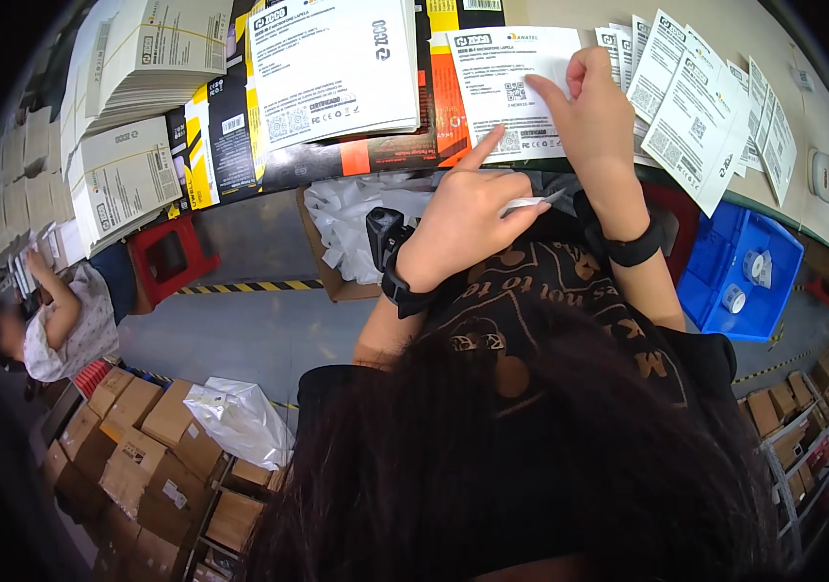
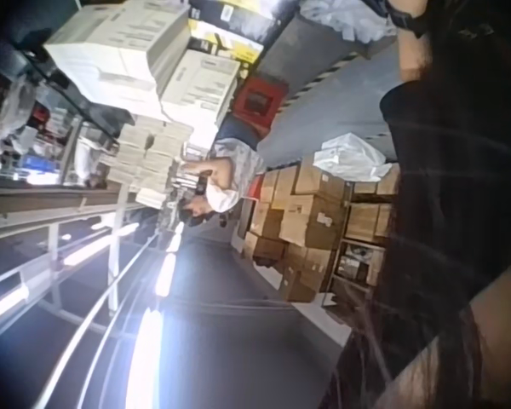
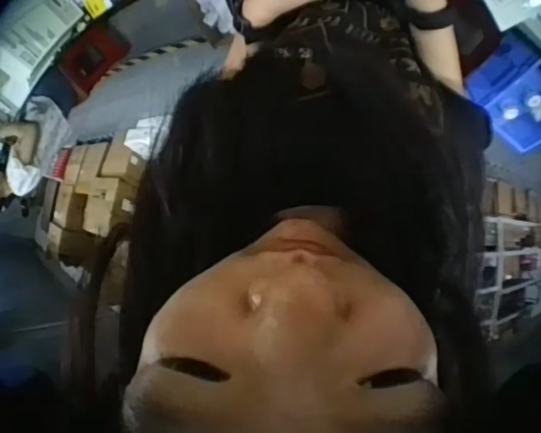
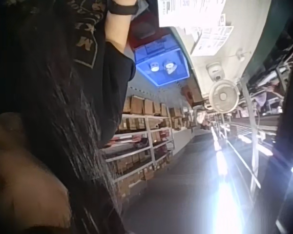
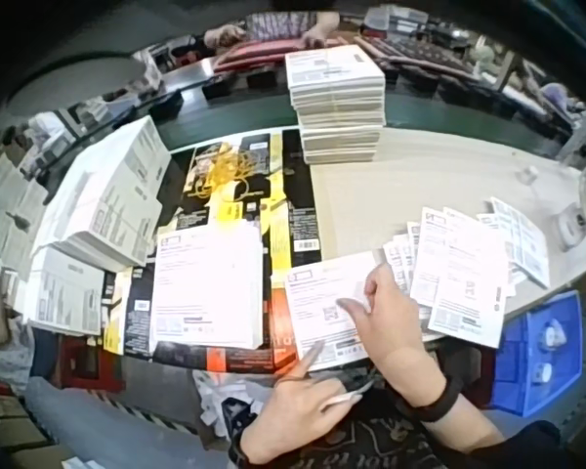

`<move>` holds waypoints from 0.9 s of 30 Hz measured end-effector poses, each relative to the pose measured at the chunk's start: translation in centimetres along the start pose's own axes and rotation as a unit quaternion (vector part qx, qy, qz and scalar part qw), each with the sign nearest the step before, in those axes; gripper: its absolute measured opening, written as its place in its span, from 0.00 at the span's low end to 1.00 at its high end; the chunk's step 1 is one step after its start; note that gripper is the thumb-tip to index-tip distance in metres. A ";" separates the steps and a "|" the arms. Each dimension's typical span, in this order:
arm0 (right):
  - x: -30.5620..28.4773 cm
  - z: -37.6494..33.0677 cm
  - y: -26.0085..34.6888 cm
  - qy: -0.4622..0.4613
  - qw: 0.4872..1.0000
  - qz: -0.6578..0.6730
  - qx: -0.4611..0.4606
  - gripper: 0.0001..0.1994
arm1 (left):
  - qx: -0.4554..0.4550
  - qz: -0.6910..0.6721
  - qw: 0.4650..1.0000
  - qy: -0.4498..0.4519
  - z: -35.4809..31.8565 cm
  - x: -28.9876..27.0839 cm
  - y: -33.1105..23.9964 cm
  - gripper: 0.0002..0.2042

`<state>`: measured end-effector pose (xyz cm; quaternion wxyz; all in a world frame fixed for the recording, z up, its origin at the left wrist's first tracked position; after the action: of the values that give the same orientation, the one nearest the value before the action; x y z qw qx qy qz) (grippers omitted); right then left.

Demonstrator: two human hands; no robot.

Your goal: The recorder is peeling QR code stickers from a sheet and applying them to the back of product manuals at a workbench.

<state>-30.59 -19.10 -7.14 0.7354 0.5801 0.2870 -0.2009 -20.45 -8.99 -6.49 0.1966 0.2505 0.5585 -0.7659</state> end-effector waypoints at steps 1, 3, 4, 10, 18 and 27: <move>0.1 0.1 -0.1 -0.003 1.000 -0.001 -0.012 0.20 | -0.002 0.004 1.000 0.005 0.0 0.0 0.0 0.11; 0.0 0.2 0.0 -0.014 0.999 -0.005 -0.041 0.19 | -0.003 0.014 1.000 0.016 0.2 0.1 0.0 0.11; -0.3 0.3 0.1 -0.018 0.999 -0.004 -0.046 0.19 | 0.003 0.015 1.000 0.007 0.3 -0.2 -0.2 0.11; -1.3 -2.1 3.4 0.062 0.981 0.065 -0.173 0.21 | 0.000 -0.109 0.993 0.048 -1.6 -2.3 -1.6 0.09; 0.0 -6.1 4.6 0.221 0.920 -0.064 -0.319 0.27 | 0.035 -0.234 0.967 0.089 -4.0 -5.9 -3.6 0.08; -8.9 -5.7 6.8 0.069 0.907 0.046 -0.413 0.18 | -0.069 -0.375 0.922 0.067 -2.8 -4.8 -3.5 0.07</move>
<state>-34.10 -12.21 2.76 0.8957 0.2501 0.3675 0.0105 -18.24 -5.14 -1.63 -0.1261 0.0599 0.6748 -0.7247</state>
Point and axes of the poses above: each hand's wrist, its own z-axis towards the middle knuckle, its own x-axis out of the palm, y = z × x, the point moved 6 cm from there along z, towards the middle knuckle, and after that the axes turned 9 degrees about z, right-handed, at the moved point
